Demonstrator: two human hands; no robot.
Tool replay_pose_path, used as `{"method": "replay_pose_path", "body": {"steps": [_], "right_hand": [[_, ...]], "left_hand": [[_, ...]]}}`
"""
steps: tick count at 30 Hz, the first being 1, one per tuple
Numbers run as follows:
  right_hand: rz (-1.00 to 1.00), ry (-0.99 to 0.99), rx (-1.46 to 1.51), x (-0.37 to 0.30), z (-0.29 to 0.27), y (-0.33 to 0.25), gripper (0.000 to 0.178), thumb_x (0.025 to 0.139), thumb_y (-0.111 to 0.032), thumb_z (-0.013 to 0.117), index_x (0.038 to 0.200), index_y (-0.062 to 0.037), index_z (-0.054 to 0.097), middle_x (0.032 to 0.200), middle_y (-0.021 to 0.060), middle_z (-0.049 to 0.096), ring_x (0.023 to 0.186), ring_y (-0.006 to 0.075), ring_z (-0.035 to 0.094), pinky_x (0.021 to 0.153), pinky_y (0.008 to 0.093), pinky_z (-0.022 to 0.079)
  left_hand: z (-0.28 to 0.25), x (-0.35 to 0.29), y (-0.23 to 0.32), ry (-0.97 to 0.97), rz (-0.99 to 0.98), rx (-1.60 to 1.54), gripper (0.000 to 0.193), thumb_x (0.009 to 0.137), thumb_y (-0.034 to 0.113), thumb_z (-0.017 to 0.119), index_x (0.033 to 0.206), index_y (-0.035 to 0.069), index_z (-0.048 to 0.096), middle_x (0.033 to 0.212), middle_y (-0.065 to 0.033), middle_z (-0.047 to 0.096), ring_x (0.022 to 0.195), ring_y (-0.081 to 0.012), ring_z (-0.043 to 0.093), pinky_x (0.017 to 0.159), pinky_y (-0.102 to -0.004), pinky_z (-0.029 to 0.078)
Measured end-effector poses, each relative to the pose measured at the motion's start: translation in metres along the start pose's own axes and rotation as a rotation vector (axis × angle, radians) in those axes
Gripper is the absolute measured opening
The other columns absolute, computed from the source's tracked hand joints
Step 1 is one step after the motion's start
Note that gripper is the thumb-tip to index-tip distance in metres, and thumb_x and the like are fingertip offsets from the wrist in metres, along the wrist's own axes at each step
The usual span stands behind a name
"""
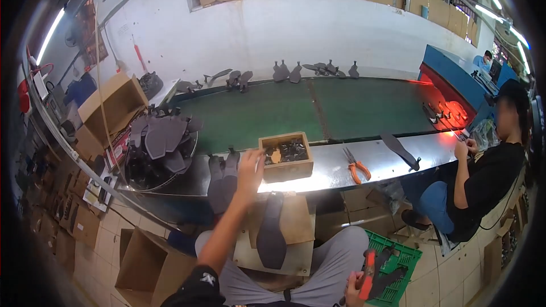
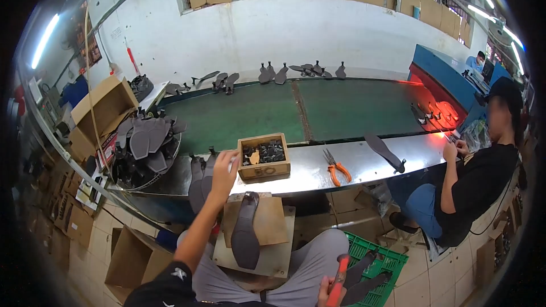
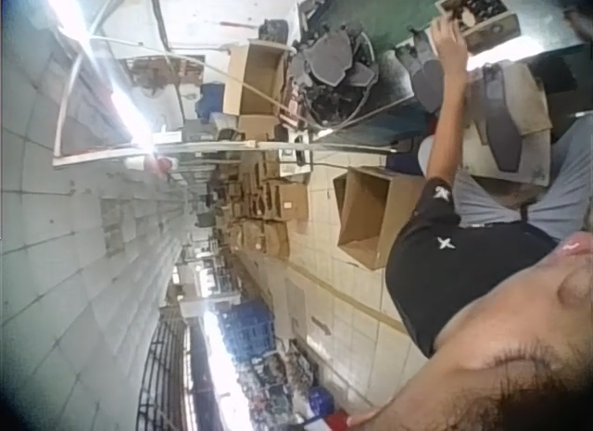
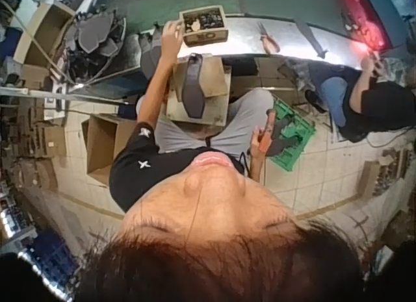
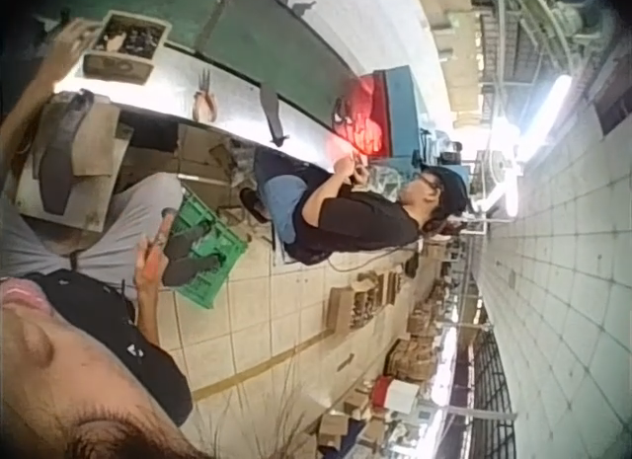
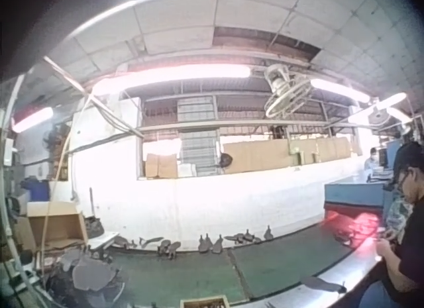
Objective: Manually assemble and secure heel components to shoe outsoles using nails, a hammer, and pliers.
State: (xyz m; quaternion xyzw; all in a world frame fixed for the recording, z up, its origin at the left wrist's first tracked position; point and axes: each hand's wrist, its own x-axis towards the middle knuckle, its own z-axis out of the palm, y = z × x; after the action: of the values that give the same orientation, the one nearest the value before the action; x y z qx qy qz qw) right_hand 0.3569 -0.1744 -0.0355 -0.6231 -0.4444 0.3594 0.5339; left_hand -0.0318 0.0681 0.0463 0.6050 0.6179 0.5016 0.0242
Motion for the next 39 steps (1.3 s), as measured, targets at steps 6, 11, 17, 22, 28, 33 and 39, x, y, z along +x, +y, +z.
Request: {"method": "replay_pose_path", "body": {"steps": [6, 11, 17, 22, 28, 33, 39], "right_hand": [[-0.243, -0.143, -0.243, 0.041, 0.028, -0.009, 0.029, 0.093, -0.014, 0.063, 0.069, 0.0019, 0.062, 0.053, 0.0078, 0.060, 0.050, 0.0149, 0.062, 0.050, 0.0311, 0.046], [-0.274, -0.202, -0.092, 0.056, 0.063, -0.023, 0.027, 0.089, -0.011, 0.069, 0.067, 0.0008, 0.060, 0.054, 0.0125, 0.057, 0.047, 0.0214, 0.062, 0.048, 0.0347, 0.044], [-0.337, -0.349, 0.063, 0.075, 0.103, -0.065, 0.018, 0.093, -0.014, 0.068, 0.082, 0.0002, 0.068, 0.066, 0.0091, 0.067, 0.054, 0.0164, 0.064, 0.052, 0.0310, 0.047], [-0.330, -0.380, 0.442, 0.110, 0.123, -0.098, 0.024, 0.097, -0.025, 0.066, 0.102, -0.0013, 0.069, 0.092, 0.0066, 0.073, 0.052, 0.0086, 0.056, 0.049, 0.0240, 0.044], [-0.164, -0.712, 0.559, 0.104, 0.148, -0.184, 0.029, 0.096, -0.020, 0.066, 0.117, -0.0002, 0.062, 0.109, 0.0086, 0.071, 0.048, 0.0014, 0.044, 0.042, 0.0184, 0.035], [-0.182, -0.700, 0.472, 0.082, 0.157, -0.192, 0.018, 0.092, -0.005, 0.067, 0.106, 0.0052, 0.066, 0.098, 0.0158, 0.072, 0.043, 0.0027, 0.045, 0.038, 0.0185, 0.033], [-0.290, -0.618, 0.308, 0.103, 0.174, -0.158, 0.017, 0.090, -0.002, 0.067, 0.105, 0.0044, 0.068, 0.098, 0.0132, 0.072, 0.062, 0.0097, 0.060, 0.056, 0.0221, 0.048]], "left_hand": [[0.049, 0.104, -0.074, -0.407, 0.487, 0.815, 0.012, 0.079, 0.008, 0.066, 0.089, 0.001, 0.068, 0.099, -0.0120, 0.060, 0.101, -0.0281, 0.058, 0.084, -0.0405, 0.051], [0.072, 0.111, -0.075, -0.565, 0.564, 0.987, 0.010, 0.076, 0.010, 0.068, 0.079, 0.001, 0.071, 0.099, -0.0118, 0.060, 0.101, -0.0294, 0.058, 0.081, -0.0426, 0.053], [0.046, 0.091, -0.056, -0.301, 0.333, 0.506, 0.014, 0.079, 0.017, 0.073, 0.084, 0.004, 0.075, 0.083, -0.0126, 0.059, 0.081, -0.0264, 0.062, 0.069, -0.0384, 0.051], [-0.006, 0.027, 0.062, -0.143, 0.122, -0.156, 0.013, 0.081, 0.014, 0.075, 0.085, 0.001, 0.075, 0.068, -0.0067, 0.050, 0.063, -0.0164, 0.050, 0.057, -0.0309, 0.037], [-0.071, -0.059, 0.145, -0.069, 0.072, -0.410, 0.007, 0.083, 0.006, 0.075, 0.085, -0.001, 0.073, 0.072, -0.0026, 0.051, 0.066, -0.0112, 0.049, 0.057, -0.0239, 0.036], [-0.079, -0.087, 0.148, -0.021, 0.057, -0.340, 0.008, 0.082, 0.006, 0.077, 0.085, 0.000, 0.073, 0.077, -0.0043, 0.055, 0.068, -0.0130, 0.052, 0.059, -0.0247, 0.040], [-0.018, -0.095, 0.038, 0.021, -0.017, 0.003, 0.025, 0.083, 0.022, 0.077, 0.100, 0.004, 0.071, 0.096, -0.0107, 0.067, 0.091, -0.0266, 0.063, 0.086, -0.0347, 0.045]]}}
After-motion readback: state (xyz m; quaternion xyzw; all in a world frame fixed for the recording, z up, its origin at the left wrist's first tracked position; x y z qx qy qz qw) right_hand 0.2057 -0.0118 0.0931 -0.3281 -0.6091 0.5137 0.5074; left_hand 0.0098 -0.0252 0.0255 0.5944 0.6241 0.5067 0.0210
